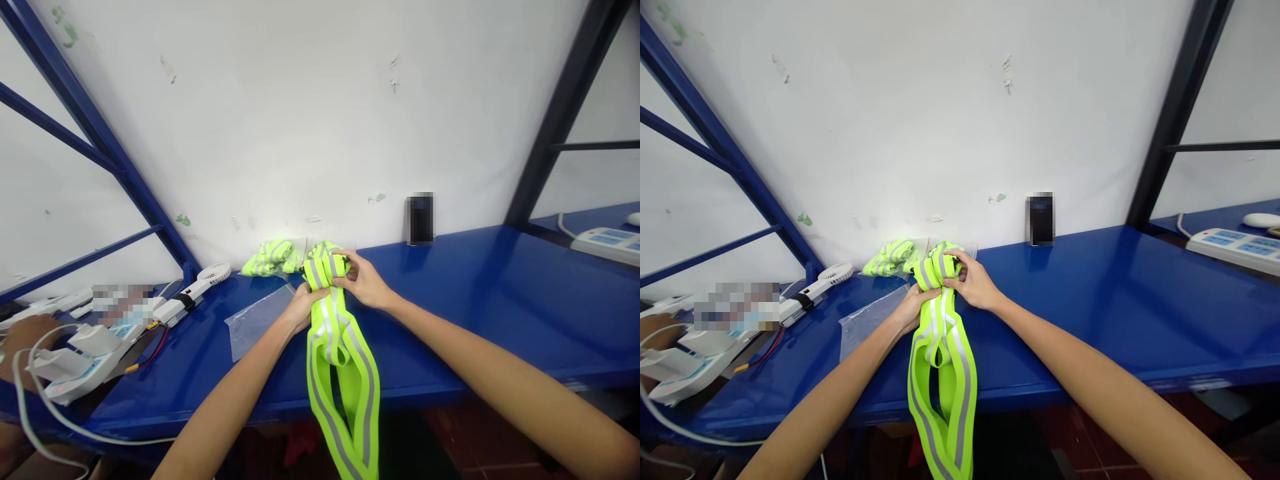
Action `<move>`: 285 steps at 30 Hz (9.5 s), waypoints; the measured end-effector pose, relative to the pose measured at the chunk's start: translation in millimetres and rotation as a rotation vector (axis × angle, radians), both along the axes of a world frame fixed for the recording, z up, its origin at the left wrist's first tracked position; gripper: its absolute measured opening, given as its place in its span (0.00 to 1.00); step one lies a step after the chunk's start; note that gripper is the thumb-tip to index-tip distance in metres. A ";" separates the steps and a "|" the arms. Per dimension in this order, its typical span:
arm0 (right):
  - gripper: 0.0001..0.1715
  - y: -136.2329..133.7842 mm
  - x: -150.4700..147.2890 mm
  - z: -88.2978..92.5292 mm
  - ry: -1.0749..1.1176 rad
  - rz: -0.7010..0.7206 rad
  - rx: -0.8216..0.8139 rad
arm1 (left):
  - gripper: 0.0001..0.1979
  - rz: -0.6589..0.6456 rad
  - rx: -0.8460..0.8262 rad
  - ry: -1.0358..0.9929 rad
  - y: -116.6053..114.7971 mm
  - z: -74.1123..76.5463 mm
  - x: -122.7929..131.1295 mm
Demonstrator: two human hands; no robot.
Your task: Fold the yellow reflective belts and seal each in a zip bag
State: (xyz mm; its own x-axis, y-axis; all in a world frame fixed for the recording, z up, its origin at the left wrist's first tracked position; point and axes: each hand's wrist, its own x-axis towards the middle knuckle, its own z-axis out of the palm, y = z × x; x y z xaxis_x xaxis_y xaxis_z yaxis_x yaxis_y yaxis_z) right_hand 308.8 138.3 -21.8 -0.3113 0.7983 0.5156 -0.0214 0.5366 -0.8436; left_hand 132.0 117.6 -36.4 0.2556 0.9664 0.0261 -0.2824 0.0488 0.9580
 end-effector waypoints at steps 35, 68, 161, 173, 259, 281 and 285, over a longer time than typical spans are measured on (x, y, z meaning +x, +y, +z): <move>0.36 9.2 16.7 15.1 -0.011 0.039 0.022 | 0.26 0.142 0.079 0.155 0.6 4.2 2.5; 0.38 5.1 22.3 12.8 0.265 0.470 -0.517 | 0.21 0.069 0.125 -0.075 1.2 14.2 -5.0; 0.37 11.4 24.7 6.7 -0.271 0.155 0.166 | 0.26 0.005 0.456 0.368 4.1 -5.8 -11.0; 0.22 4.7 12.2 -9.0 -0.236 -0.140 0.334 | 0.24 0.075 0.146 0.018 5.4 1.3 -2.6; 0.51 2.8 16.7 8.0 -0.074 0.312 -0.408 | 0.37 0.165 0.187 -0.038 3.2 11.9 -11.8; 0.35 -9.2 9.0 11.6 -0.152 0.226 -0.332 | 0.38 0.062 0.249 0.155 2.1 8.2 -7.8; 0.48 -8.9 13.7 12.9 -0.177 0.251 -0.360 | 0.35 0.001 0.276 0.189 0.8 7.6 -8.9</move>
